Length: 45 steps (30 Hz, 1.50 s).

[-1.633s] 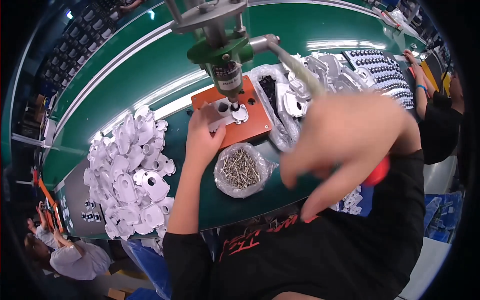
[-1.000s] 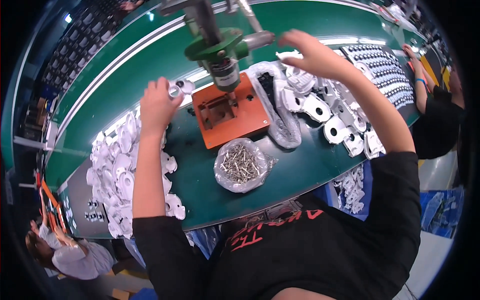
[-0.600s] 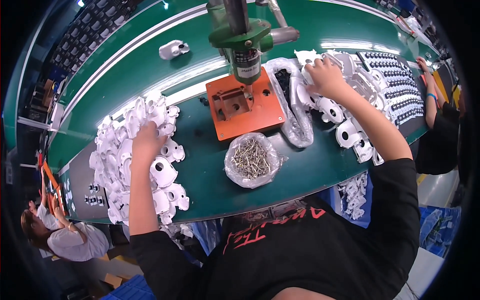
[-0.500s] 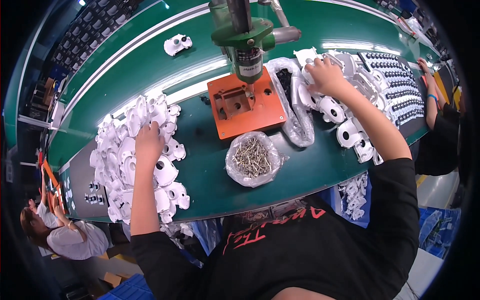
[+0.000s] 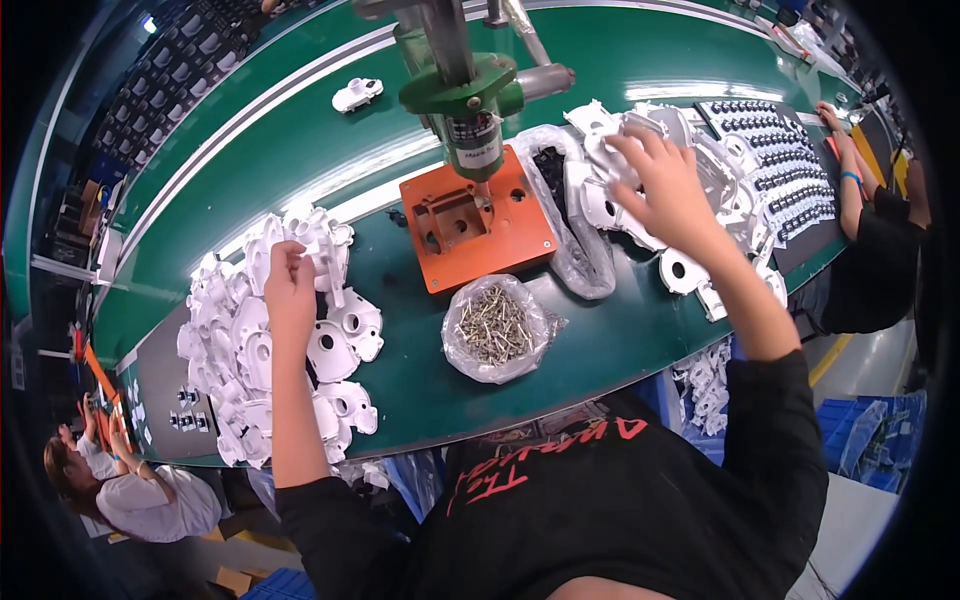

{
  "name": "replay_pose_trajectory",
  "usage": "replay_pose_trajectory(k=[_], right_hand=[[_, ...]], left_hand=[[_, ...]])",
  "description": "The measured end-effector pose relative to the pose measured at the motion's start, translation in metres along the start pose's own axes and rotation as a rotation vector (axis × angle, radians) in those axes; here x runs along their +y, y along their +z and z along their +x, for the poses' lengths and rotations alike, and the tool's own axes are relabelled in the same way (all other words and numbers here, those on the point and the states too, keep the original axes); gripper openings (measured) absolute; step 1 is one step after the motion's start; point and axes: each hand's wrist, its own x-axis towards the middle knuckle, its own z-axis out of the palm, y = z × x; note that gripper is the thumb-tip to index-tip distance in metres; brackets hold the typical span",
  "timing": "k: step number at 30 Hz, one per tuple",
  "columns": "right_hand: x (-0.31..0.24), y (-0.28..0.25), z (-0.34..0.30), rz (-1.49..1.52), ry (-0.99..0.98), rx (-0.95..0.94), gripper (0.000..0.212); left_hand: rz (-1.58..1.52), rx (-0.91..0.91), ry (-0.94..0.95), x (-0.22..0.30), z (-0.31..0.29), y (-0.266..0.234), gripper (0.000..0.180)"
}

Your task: Assembling small white plastic components using a manual press and metal pins at a factory workbench.

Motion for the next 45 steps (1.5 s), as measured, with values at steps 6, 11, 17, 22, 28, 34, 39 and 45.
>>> replay_pose_trajectory(k=[6,11,17,22,28,34,39,45], right_hand=[[-0.078,0.001,-0.055,0.808,-0.241,0.152,0.064],[-0.126,0.030,-0.058,0.890,-0.270,0.241,0.062],[-0.120,0.041,-0.066,0.863,-0.378,0.205,0.054],[-0.123,0.031,-0.071,0.880,-0.327,0.288,0.052],[-0.126,0.048,-0.066,0.790,-0.251,0.269,0.056],[-0.120,0.046,-0.067,0.968,-0.316,0.231,0.058],[-0.116,0.044,-0.066,1.140,-0.277,0.077,0.063],[-0.119,0.040,-0.044,1.054,-0.345,0.088,0.069]], left_hand=[[-0.968,-0.260,-0.001,0.090,-0.054,0.061,0.026],[-1.169,-0.263,0.083,0.139,-0.087,0.091,0.023],[-1.304,-0.252,-0.109,0.127,-0.089,0.090,0.024],[-1.168,-0.246,-0.085,0.125,-0.096,0.092,0.019],[-1.164,-0.177,-0.101,0.131,-0.097,0.104,0.015],[-1.163,-0.179,-0.034,0.140,-0.103,0.097,0.014],[-0.976,-0.126,0.082,0.129,-0.105,0.097,0.018],[-1.514,-0.152,-0.219,0.139,-0.103,0.092,0.054]])
